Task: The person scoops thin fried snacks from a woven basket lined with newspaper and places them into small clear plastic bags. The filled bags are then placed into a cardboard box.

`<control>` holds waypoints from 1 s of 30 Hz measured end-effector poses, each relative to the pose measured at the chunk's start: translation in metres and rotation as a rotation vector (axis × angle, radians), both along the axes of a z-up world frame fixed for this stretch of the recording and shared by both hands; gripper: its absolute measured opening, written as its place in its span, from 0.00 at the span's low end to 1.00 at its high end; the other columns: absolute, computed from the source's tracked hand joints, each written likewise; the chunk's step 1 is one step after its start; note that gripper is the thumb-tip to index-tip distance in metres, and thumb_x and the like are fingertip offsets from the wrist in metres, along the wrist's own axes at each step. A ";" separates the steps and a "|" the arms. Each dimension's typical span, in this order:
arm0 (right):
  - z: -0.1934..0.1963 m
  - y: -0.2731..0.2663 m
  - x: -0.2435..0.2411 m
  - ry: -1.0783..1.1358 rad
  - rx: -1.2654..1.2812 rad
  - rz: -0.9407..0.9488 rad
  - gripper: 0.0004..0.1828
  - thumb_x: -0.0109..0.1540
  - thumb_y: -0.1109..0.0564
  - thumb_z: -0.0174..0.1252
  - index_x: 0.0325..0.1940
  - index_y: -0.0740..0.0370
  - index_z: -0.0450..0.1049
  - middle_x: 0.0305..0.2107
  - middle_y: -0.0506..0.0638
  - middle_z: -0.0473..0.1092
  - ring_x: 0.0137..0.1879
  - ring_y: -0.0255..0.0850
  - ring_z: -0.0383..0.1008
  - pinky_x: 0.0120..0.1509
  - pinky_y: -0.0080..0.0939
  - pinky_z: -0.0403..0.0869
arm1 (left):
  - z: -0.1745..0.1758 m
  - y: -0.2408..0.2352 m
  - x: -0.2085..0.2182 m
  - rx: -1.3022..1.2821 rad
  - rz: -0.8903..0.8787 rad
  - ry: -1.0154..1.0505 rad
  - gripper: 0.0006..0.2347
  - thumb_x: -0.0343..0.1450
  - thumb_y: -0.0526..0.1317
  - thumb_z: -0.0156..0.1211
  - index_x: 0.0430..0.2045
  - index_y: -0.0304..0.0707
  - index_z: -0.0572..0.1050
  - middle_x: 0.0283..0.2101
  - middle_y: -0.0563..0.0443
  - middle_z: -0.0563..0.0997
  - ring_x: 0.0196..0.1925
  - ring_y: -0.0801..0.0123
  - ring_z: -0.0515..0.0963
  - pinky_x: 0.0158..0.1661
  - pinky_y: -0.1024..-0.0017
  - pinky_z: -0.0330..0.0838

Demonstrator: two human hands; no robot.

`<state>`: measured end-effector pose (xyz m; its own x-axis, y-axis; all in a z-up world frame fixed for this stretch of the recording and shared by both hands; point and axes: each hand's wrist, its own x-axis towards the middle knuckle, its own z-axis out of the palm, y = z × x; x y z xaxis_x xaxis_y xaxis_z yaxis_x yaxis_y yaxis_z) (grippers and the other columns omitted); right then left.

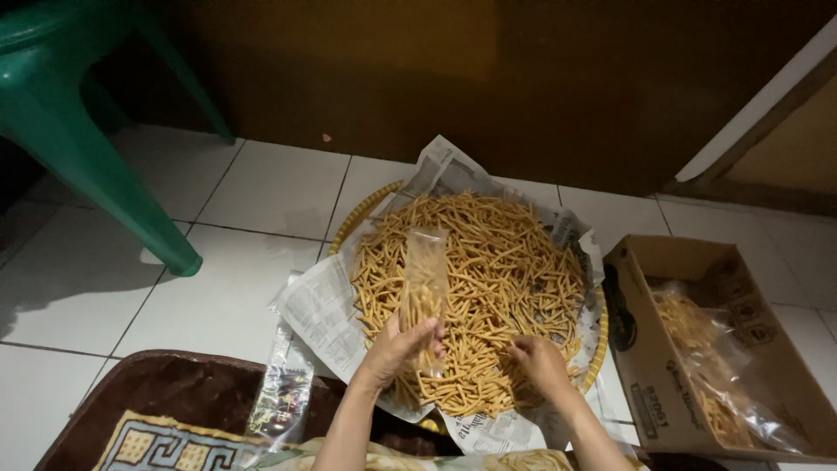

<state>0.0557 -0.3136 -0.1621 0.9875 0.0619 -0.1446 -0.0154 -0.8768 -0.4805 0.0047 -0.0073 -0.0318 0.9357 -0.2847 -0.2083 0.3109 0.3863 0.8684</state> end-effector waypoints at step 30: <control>-0.083 0.000 0.041 -0.445 -0.387 0.299 0.18 0.55 0.71 0.52 0.49 0.63 0.68 0.33 0.58 0.75 0.37 0.50 0.79 0.30 0.47 0.80 | -0.003 -0.003 0.002 0.205 0.022 -0.093 0.21 0.58 0.50 0.68 0.41 0.41 0.77 0.40 0.51 0.86 0.45 0.65 0.85 0.54 0.59 0.77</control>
<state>0.0964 -0.3137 -0.2447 0.9064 0.3687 0.2061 0.3832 -0.9230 -0.0342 0.0063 -0.0108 -0.0346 0.9590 -0.2247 -0.1726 0.2195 0.2042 0.9540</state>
